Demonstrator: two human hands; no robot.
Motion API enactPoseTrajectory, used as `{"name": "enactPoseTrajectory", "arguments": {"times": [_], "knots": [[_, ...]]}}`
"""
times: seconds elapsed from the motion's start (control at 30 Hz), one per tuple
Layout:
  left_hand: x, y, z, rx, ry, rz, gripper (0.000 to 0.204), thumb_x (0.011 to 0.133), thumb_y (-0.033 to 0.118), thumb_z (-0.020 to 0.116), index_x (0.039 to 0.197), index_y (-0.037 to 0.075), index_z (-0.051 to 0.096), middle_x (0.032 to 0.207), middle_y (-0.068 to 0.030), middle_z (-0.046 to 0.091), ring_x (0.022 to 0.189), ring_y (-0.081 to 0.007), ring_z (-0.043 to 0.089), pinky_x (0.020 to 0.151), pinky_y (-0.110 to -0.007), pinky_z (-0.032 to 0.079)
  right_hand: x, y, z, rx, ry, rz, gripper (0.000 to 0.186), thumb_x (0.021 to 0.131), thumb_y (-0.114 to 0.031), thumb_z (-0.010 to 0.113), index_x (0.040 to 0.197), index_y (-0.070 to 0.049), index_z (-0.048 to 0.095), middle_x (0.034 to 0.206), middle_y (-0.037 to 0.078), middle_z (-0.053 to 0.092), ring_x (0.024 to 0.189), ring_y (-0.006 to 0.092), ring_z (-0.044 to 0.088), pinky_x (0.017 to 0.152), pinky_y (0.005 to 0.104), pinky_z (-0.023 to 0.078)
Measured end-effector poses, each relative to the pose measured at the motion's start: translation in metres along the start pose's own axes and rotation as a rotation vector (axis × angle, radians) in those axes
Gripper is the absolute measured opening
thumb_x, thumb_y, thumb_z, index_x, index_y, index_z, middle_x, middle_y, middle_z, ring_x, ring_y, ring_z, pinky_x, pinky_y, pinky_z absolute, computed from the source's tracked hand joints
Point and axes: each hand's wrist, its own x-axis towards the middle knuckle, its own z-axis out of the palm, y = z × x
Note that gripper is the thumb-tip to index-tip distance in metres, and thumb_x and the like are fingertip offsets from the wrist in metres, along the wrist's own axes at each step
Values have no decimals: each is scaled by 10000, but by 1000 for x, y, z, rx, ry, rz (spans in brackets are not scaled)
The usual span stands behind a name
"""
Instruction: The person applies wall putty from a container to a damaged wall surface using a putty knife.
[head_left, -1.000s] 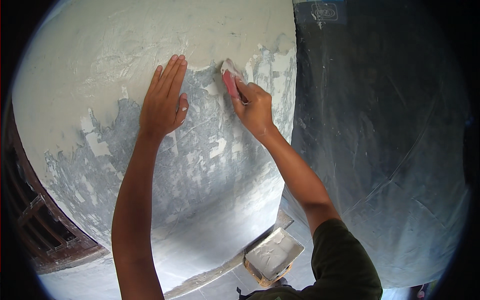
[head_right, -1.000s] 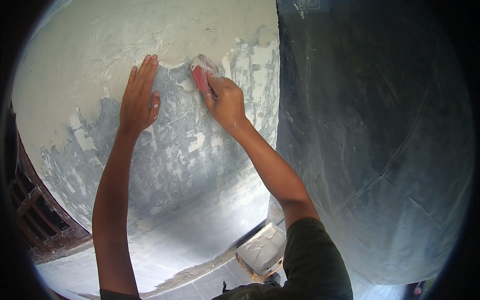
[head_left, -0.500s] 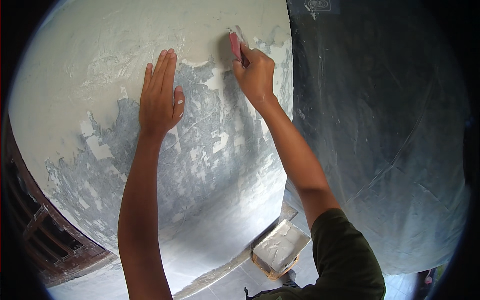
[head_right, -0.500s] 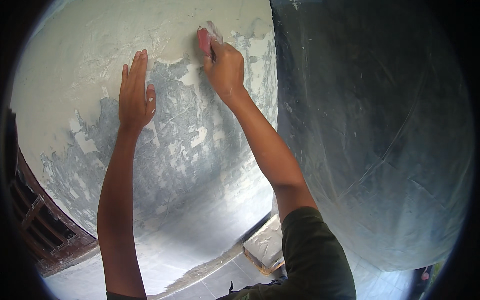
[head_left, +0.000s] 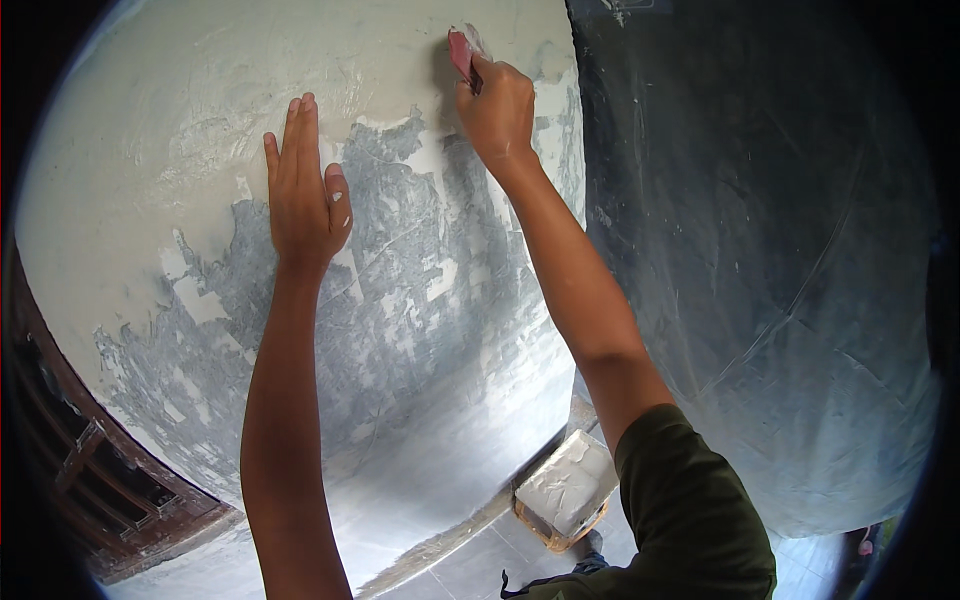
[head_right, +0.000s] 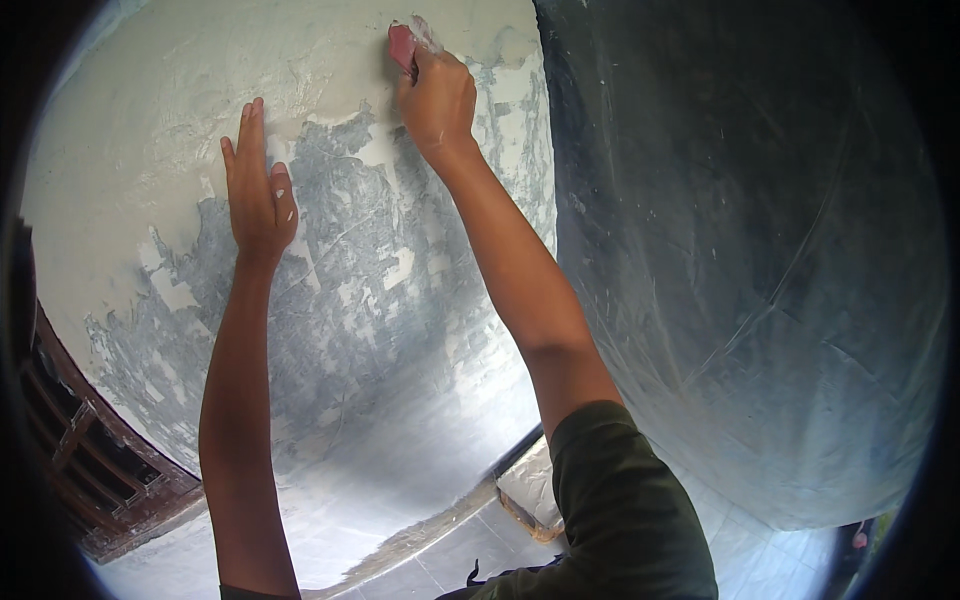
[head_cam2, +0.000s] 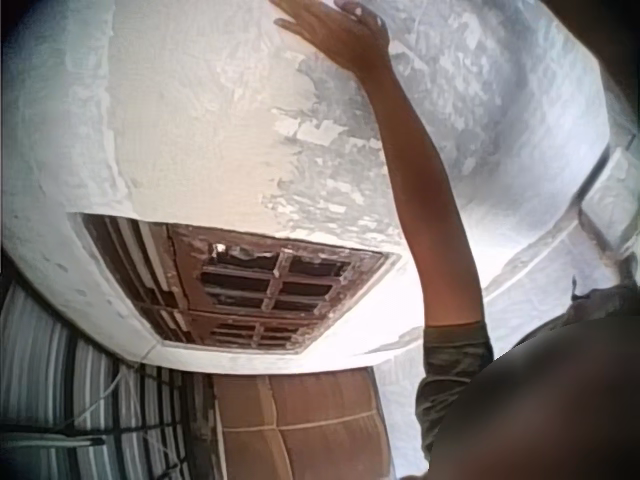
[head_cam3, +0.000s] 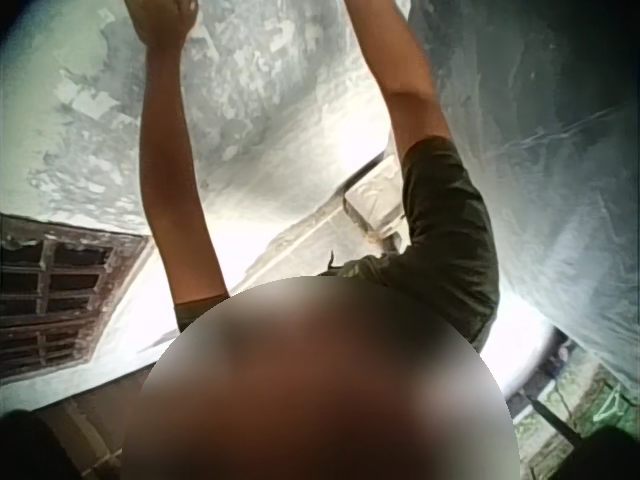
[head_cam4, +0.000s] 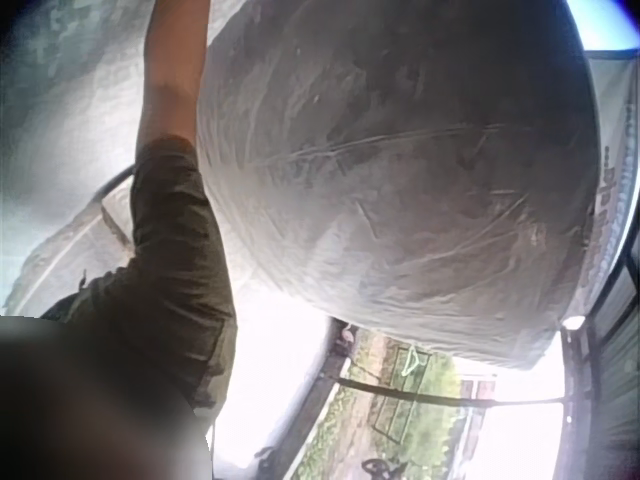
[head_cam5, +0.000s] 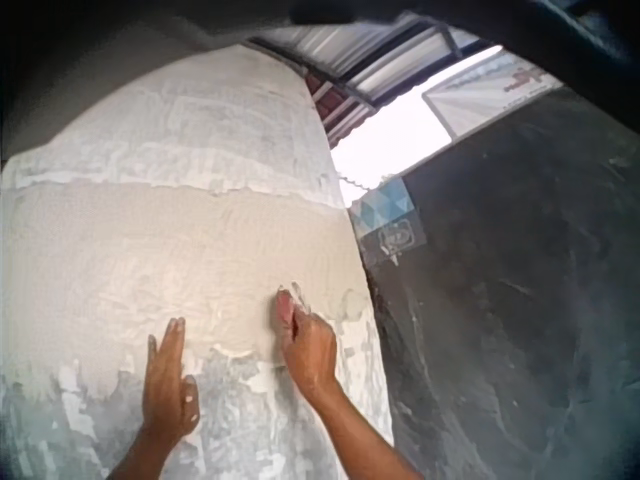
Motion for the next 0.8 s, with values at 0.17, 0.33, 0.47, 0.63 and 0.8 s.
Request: {"name": "enactPoseTrajectory", "arguments": {"times": [0.17,0.33,0.47,0.63,0.8], "knots": [[-3,-1,1,-1,-27,-6,583,997,259,279,1518,1,308,1555,-180,377,1475,-342,301,1194,-579,116,-57,-18,27,-12,-174,-98,298,784,-64,695,1073,5,677,838,174,654,778,365,656,692,443,540],[-2,-2,-7,-10,-7,7,583,986,241,283,1517,3,312,1551,-181,382,1475,-343,301,1194,-582,114,-56,-33,-10,202,-73,-88,322,758,-61,715,1071,13,706,752,160,634,709,324,648,632,405,521],[0,3,-2,2,-19,23,584,980,234,292,1518,8,313,1549,-175,387,1471,-345,309,1191,-588,125,-9,-3,5,64,32,-91,283,754,-44,698,1032,8,712,755,177,635,695,349,636,658,424,519],[-6,-4,-6,54,-38,49,581,979,234,297,1517,15,319,1552,-159,389,1469,-335,320,1189,-587,142,-93,-27,9,167,-193,-210,407,752,-14,716,1156,-15,675,831,150,631,754,326,636,684,407,541],[-3,4,-3,75,-158,120,571,971,202,338,1514,27,334,1541,-148,413,1462,-306,341,1195,-569,165,-44,11,-9,175,-2,-130,399,759,-11,724,1156,13,691,729,155,605,643,257,619,614,342,502]]}}
